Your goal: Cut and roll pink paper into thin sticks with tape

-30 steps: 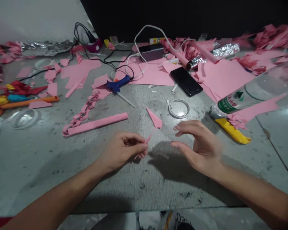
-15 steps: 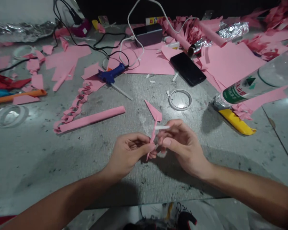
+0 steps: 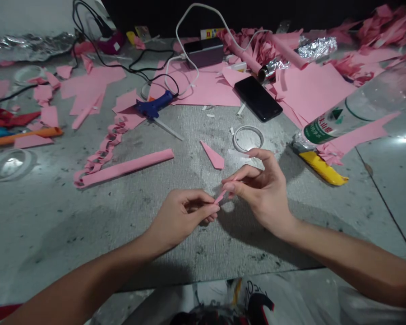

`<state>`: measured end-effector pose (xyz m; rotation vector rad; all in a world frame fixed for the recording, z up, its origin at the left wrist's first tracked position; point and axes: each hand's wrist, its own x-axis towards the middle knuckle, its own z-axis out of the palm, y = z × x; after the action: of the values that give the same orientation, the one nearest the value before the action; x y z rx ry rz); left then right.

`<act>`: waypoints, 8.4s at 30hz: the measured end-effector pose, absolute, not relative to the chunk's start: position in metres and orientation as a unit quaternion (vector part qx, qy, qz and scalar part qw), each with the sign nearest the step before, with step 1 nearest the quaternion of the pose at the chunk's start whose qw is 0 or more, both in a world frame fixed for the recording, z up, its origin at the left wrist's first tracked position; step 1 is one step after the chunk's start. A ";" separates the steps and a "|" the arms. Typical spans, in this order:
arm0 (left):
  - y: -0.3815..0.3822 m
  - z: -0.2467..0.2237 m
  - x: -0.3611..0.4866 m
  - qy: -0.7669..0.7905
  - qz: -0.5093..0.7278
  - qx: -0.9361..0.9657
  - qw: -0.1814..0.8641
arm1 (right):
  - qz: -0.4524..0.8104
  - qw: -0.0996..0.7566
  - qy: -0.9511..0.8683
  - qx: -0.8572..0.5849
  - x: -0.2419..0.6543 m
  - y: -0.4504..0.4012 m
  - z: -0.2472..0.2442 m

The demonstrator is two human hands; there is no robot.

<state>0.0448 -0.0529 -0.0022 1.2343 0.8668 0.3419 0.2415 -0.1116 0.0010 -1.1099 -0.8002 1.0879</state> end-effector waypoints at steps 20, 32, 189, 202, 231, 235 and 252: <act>-0.057 0.000 0.049 0.454 0.327 0.519 0.646 | 0.404 0.635 -0.406 -0.519 0.208 -0.132 0.008; -0.066 -0.002 0.049 0.397 0.349 0.532 0.661 | 0.488 0.675 -0.297 -0.467 0.182 -0.126 0.001; -0.055 -0.013 0.046 0.284 0.258 0.489 0.783 | 0.615 0.516 -0.455 -0.385 0.245 -0.130 -0.011; -0.067 -0.004 0.044 0.372 0.357 0.713 0.475 | 0.490 0.586 -0.429 -0.482 0.208 -0.134 0.001; -0.058 -0.006 0.043 0.396 0.335 0.624 0.585 | 0.419 0.586 -0.469 -0.511 0.217 -0.127 0.001; -0.055 -0.004 0.043 0.406 0.318 0.597 0.614 | 0.434 0.581 -0.471 -0.502 0.225 -0.123 0.006; -0.054 -0.006 0.043 0.377 0.322 0.569 0.656 | 0.559 0.566 -0.426 -0.430 0.231 -0.122 0.000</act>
<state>0.0426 -0.0540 -0.0056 1.2903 0.8536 0.7302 0.2310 -0.1225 -0.0003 -1.0119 -1.0010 1.3145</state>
